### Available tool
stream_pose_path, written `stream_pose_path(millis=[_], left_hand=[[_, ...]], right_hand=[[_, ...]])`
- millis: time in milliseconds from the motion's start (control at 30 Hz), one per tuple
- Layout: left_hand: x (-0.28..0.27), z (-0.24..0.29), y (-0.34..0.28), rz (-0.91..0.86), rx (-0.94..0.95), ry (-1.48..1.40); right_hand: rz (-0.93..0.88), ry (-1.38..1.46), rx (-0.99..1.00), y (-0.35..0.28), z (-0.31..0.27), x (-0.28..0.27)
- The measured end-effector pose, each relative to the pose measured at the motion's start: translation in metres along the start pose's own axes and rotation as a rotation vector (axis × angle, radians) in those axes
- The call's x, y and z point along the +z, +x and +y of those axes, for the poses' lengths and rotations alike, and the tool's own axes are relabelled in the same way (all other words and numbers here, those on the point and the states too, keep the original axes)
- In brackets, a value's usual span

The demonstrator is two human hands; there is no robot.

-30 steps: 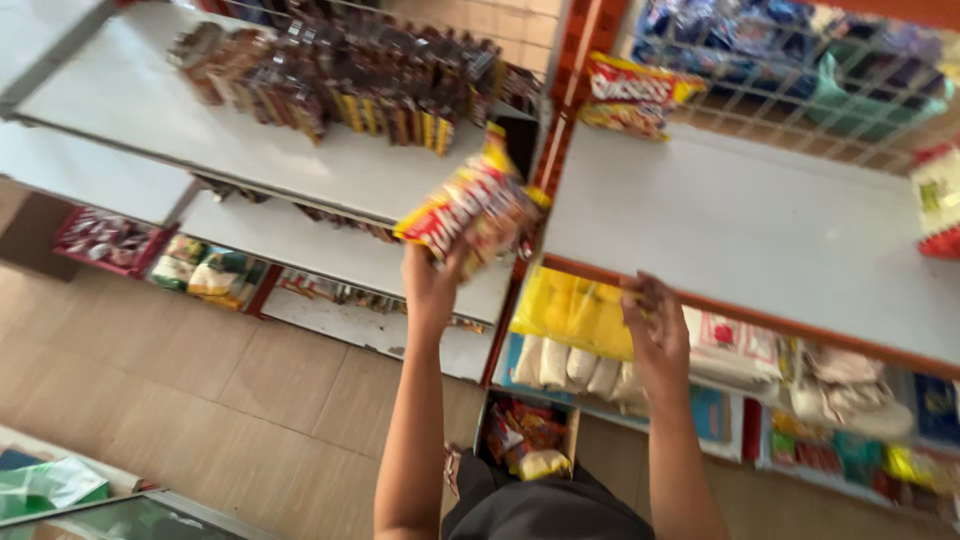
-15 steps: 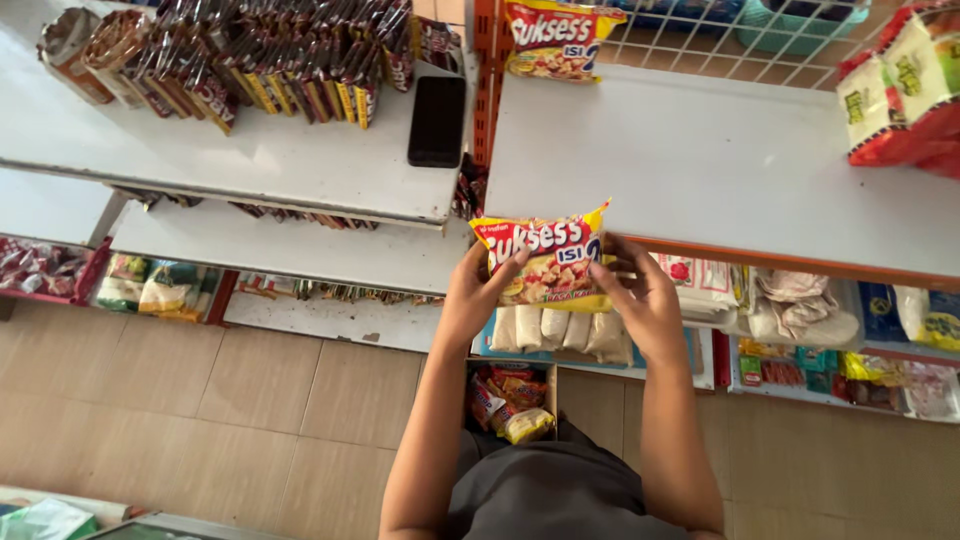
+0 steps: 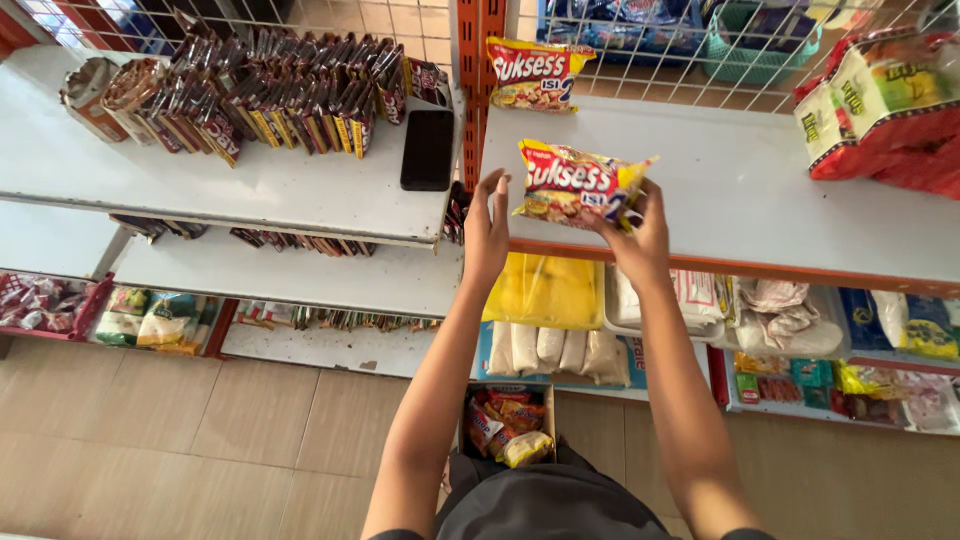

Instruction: The person wipes a shelf with a cloth, then repeatedly picks up snack packets from a cardboard box and arranges them on the shelf. The person handles multiple brands of instant noodles and snacks, placing them in neat rows.

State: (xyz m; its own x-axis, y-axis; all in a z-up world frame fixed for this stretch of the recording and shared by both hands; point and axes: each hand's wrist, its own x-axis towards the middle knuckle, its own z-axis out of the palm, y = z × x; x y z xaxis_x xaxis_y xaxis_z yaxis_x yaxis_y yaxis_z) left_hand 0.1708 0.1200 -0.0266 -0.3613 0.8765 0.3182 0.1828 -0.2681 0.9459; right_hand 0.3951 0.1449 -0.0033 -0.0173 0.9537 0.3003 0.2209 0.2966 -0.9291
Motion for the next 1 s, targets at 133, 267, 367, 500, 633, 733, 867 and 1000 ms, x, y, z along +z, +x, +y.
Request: stream_pose_path(millis=[133, 267, 367, 500, 633, 733, 867, 1000], left_hand=[[0.012, -0.033, 0.006, -0.002, 0.272, 0.505], [0.024, -0.048, -0.009, 0.011, 0.324, 0.754], [0.027, -0.047, -0.014, 0.050, 0.342, 0.784], [0.027, -0.045, -0.011, 0.019, 0.304, 0.803], [0.025, -0.044, -0.008, 0.007, 0.336, 0.822], [0.025, -0.043, -0.006, -0.016, 0.333, 0.794], [0.024, -0.044, -0.007, -0.034, 0.326, 0.811], [0.024, -0.043, -0.004, -0.045, 0.319, 0.803]], right_hand=[[-0.043, -0.228, 0.037, 0.026, 0.039, 0.014], [0.072, -0.318, -0.227, 0.034, 0.057, 0.025], [0.120, -0.249, -0.180, 0.046, 0.061, 0.041], [0.147, -0.400, -0.331, 0.075, 0.074, 0.070], [0.180, -0.477, -0.415, 0.112, 0.095, 0.097], [0.198, -0.475, -0.408, 0.128, 0.106, 0.113], [0.185, -0.435, -0.347, 0.131, 0.113, 0.123], [0.181, -0.374, -0.373, 0.133, 0.110, 0.126]])
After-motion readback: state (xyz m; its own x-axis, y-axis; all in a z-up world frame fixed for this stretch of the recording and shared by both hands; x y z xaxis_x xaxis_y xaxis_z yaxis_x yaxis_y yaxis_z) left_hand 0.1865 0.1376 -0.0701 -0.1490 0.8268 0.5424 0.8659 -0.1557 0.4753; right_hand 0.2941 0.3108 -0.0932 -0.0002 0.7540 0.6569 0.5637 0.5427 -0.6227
